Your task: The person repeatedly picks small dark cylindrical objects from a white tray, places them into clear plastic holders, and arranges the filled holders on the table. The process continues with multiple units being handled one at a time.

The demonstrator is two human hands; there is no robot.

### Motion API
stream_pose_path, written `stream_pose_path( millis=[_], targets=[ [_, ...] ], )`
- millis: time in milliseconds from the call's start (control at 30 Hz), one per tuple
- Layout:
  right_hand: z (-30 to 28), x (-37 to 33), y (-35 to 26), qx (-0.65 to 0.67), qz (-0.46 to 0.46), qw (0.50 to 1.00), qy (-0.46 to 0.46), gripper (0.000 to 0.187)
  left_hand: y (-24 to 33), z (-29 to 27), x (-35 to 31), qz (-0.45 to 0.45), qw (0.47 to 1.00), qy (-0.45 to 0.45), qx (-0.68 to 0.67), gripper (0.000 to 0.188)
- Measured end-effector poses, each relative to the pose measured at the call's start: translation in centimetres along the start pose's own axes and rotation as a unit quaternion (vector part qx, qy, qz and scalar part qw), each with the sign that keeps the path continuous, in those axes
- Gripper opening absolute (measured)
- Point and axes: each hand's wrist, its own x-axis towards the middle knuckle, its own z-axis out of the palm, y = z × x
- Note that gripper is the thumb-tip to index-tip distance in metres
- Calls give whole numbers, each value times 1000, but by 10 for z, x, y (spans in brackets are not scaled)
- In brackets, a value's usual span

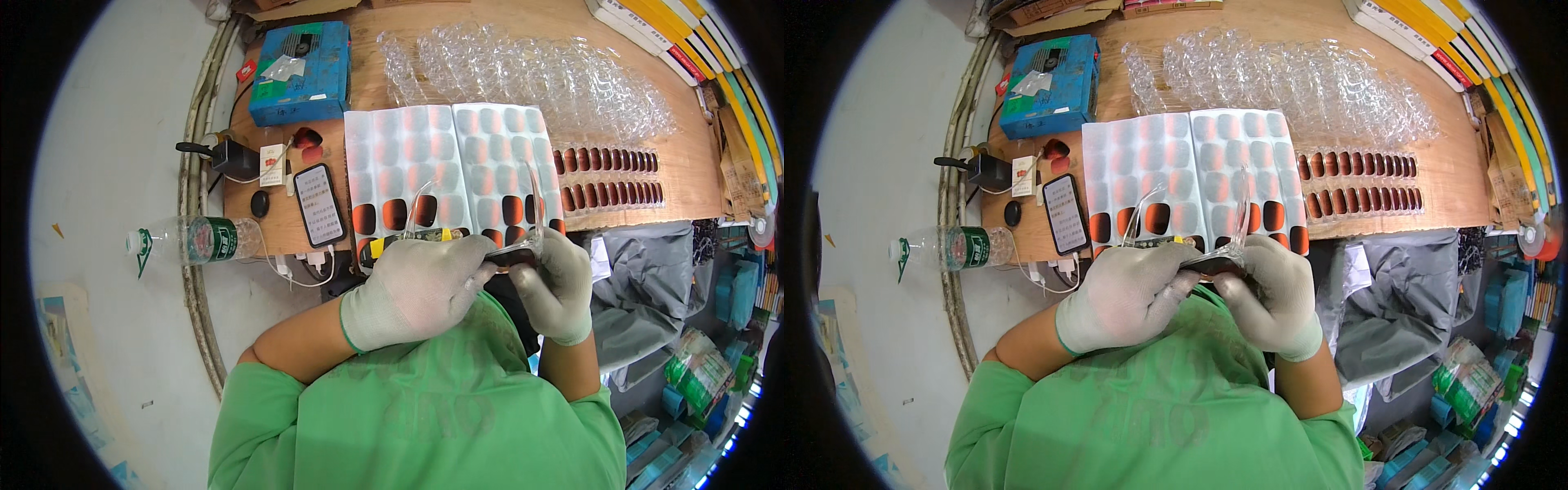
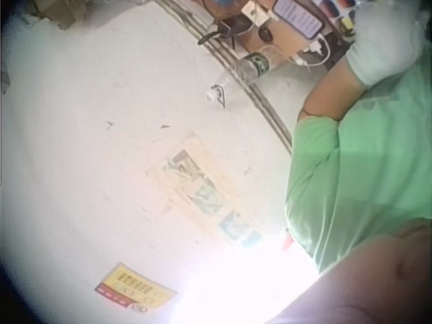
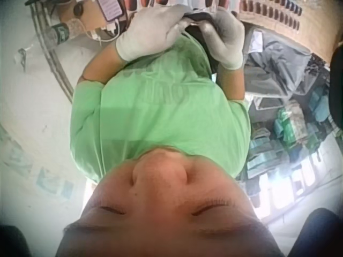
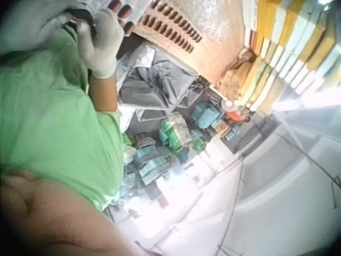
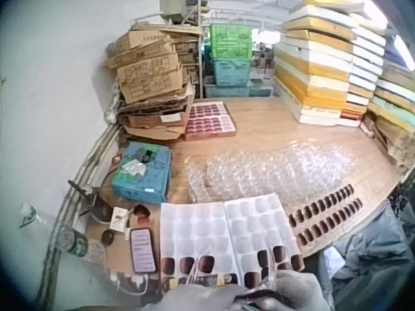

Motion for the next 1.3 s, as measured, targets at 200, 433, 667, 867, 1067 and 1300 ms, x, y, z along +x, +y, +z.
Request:
stream_pose_path(
  millis=[200, 433, 667, 867, 1067, 1300],
  targets=[
    [3, -2, -23, -122, -23, 992, -2, 15, 4, 7, -5, 37, 991, 114, -63, 25],
    [10, -5, -20, -89, -4, 996, -9, 24, 8, 1, -17, 31, 998, 55, 0, 32],
    [15, 12, -14, -97, -187, 967, -141, 32, 0, -39, -31, 43, 991, -122, 17, 27],
    [5, 6, -2, -29, -139, 989, -46, 10, -119, -38, -32, -324, 909, 195, 177, 37],
    [26, -12, -8, 347, 101, 931, 56, 61, -148, -21, -46, -413, 909, 32, -44, 38],
    [16, -24, 17, 351, 88, 932, 19, 72, -82, -49, -30, -281, 916, 127, -257, 18]
  ],
)
